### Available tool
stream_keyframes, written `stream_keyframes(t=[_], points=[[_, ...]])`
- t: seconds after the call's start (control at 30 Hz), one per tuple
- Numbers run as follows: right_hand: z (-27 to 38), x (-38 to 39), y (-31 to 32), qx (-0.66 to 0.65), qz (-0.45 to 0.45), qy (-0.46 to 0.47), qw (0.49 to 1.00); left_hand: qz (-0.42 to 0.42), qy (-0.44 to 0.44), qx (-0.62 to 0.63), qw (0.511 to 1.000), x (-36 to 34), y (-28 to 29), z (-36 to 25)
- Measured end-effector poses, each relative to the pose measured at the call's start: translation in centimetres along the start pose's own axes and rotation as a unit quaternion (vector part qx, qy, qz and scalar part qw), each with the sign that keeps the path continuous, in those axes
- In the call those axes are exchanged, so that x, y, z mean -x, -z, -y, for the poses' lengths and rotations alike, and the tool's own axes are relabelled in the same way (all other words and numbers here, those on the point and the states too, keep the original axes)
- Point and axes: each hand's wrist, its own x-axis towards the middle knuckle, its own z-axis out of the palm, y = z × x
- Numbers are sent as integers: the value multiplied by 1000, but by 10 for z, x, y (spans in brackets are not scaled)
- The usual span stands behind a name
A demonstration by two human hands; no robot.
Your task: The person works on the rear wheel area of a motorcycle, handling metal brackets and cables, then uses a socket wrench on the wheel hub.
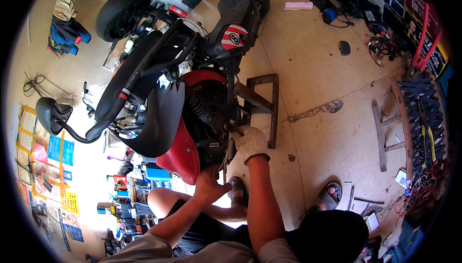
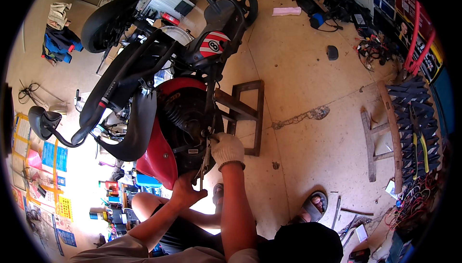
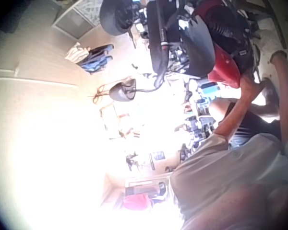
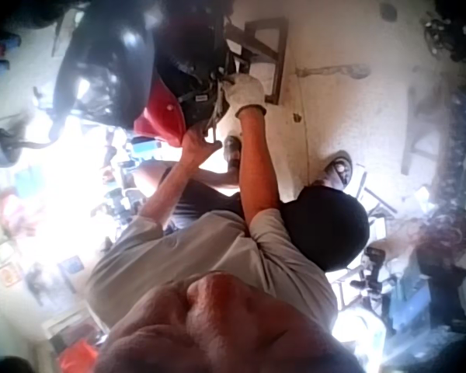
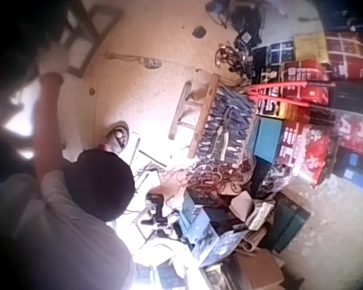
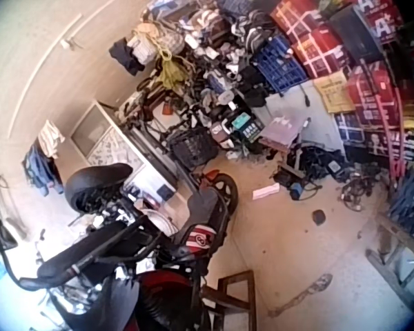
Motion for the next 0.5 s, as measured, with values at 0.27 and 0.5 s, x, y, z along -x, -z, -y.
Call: stream_keyframes(t=[0.27, 0.5], points=[[7, -1, 3, 28, 9, -29, 999, -3, 8, 7, 1000, 2, 0, -2], [5, -7, 6, 42, 49, -32, 997, -4, 0, 2, 1000, 1, 1, -3]])
